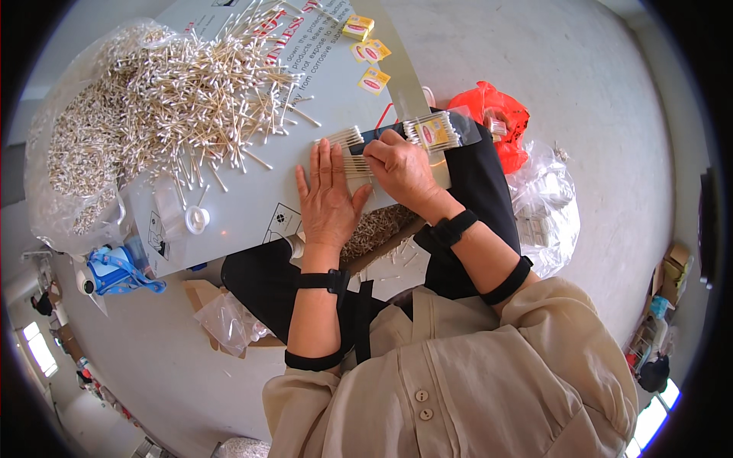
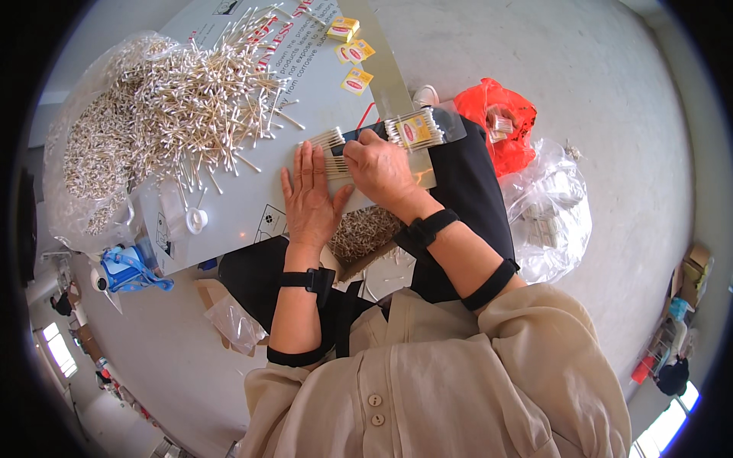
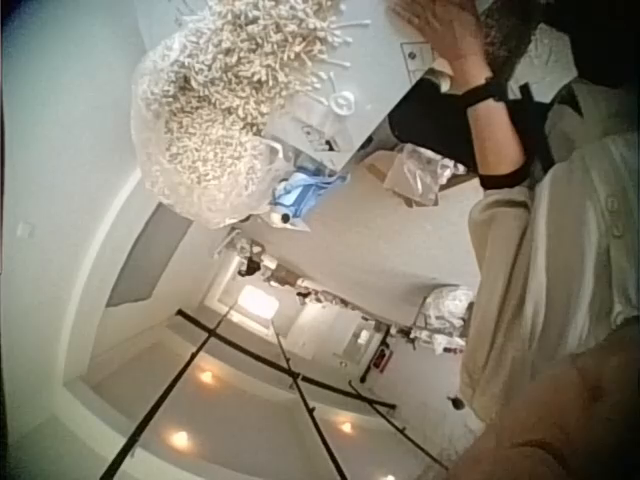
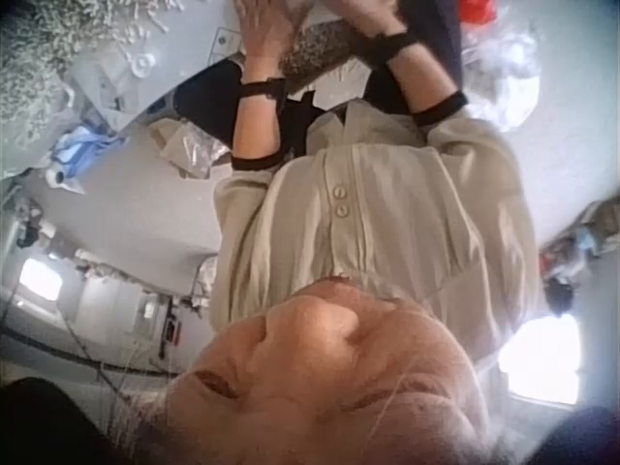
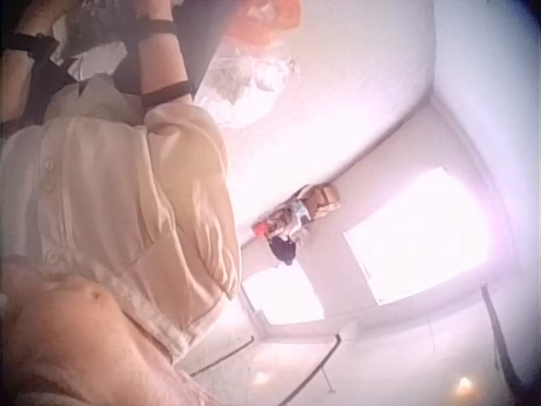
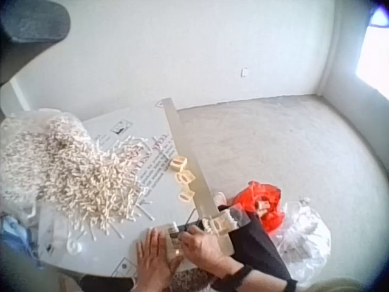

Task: Sorting and packing cotton swabs into small plastic packets.

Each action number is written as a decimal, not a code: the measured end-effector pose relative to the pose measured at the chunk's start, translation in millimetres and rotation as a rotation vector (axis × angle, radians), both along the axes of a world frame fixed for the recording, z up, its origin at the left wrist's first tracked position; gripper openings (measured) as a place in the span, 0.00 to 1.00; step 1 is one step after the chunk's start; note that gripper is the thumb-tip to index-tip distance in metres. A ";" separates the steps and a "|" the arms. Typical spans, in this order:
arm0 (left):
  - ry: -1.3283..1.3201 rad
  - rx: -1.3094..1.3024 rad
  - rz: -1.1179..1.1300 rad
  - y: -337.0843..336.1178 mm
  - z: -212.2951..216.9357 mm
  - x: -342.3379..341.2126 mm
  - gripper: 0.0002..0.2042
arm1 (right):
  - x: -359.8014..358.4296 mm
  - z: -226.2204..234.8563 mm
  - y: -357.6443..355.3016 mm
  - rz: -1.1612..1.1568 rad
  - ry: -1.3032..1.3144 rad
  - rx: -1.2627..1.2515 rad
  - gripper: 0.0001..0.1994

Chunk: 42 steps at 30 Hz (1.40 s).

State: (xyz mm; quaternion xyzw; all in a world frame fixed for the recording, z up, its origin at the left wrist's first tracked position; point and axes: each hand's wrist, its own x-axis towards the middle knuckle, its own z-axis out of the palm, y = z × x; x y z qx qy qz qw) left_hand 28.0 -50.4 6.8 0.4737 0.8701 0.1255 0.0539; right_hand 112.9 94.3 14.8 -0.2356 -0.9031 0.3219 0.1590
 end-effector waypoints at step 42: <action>0.006 0.020 0.000 -0.1 -0.7 0.9 0.41 | -35.4 -0.8 19.3 -0.024 0.063 -0.092 0.03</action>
